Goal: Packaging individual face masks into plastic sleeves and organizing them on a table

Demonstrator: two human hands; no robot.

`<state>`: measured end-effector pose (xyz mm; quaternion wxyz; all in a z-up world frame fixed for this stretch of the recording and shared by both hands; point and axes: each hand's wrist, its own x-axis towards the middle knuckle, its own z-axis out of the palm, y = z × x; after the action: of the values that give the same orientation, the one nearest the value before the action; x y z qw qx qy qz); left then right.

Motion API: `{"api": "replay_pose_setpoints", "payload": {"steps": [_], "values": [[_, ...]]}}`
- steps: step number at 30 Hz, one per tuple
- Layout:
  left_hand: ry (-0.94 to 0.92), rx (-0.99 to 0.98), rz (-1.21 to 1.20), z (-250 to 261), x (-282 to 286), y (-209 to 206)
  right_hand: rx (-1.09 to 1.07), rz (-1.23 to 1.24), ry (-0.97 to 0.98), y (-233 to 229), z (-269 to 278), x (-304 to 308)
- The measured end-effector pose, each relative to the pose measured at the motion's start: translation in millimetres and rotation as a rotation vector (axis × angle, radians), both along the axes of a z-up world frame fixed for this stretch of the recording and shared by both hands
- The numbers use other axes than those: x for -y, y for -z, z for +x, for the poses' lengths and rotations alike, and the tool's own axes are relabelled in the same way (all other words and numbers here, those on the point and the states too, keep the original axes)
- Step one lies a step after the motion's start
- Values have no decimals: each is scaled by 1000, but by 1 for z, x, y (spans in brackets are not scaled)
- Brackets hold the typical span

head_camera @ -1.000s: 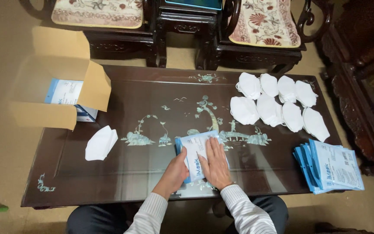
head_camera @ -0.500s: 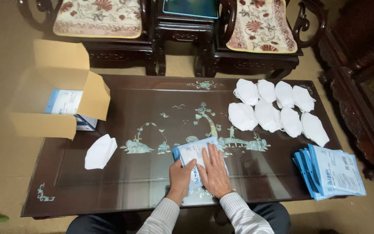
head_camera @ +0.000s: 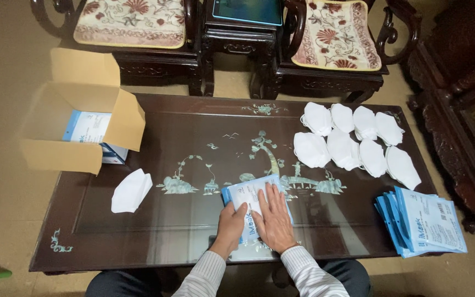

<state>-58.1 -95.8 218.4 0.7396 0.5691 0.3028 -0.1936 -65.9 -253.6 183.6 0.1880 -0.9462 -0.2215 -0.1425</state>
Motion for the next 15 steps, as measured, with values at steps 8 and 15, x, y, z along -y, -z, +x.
{"api": "replay_pose_setpoints", "payload": {"steps": [8, 15], "values": [[-21, -17, 1, -1, -2, -17, -20, -44, -49, -5, 0, -3], [-129, 199, 180, 3, 7, 44, -3, -81, -45, 8, 5, 0]]}}
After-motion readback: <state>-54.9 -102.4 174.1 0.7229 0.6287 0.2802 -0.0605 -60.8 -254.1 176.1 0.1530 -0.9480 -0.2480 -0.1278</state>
